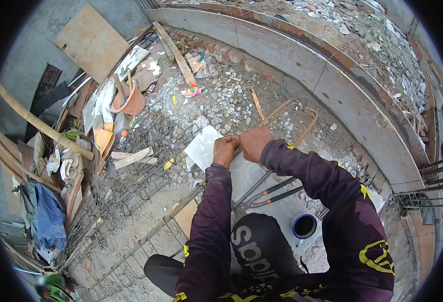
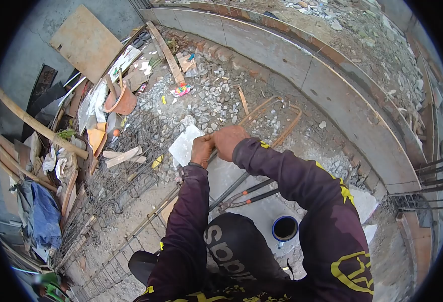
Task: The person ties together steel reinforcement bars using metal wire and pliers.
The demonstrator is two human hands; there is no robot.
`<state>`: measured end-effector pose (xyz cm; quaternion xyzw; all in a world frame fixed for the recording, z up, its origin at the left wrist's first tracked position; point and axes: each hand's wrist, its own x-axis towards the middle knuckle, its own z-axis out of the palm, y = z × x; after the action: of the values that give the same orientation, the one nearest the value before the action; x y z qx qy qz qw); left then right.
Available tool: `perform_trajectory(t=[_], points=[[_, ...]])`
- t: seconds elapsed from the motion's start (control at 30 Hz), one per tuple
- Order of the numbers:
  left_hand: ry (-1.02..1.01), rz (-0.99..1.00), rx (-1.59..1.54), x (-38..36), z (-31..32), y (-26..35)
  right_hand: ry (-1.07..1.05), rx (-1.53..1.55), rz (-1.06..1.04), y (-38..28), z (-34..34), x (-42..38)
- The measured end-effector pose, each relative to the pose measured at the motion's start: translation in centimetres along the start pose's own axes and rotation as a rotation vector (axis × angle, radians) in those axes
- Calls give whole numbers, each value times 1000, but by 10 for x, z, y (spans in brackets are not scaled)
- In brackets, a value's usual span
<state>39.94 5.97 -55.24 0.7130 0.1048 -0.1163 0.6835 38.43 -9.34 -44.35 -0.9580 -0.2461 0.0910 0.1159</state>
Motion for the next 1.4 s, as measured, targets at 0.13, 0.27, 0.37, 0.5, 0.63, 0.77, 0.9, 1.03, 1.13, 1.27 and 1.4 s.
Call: perform_trajectory(t=[0.13,0.27,0.37,0.5,0.63,0.77,0.9,1.03,1.13,1.27,1.4], points=[[-47,46,-20,-14,-2,6,6,-71,-121,24,-5,33],[-59,42,-59,-18,0,10,-4,107,-106,46,2,57],[-11,22,-44,-16,4,6,-63,266,-188,65,12,75],[63,-34,-36,-10,9,3,-316,655,-284,99,31,104],[114,-56,4,-7,11,3,-417,639,-266,108,53,124],[116,-86,-24,-13,14,12,-668,502,-8,95,28,118],[95,-130,-119,-5,14,16,-817,471,128,94,13,112],[13,-187,-189,2,9,16,-324,325,-64,100,18,94],[29,-171,-223,-2,12,22,88,274,-173,90,7,36],[17,-177,-174,4,12,14,44,87,-60,84,30,-22],[73,-164,-145,3,16,14,129,301,8,78,59,-16]])
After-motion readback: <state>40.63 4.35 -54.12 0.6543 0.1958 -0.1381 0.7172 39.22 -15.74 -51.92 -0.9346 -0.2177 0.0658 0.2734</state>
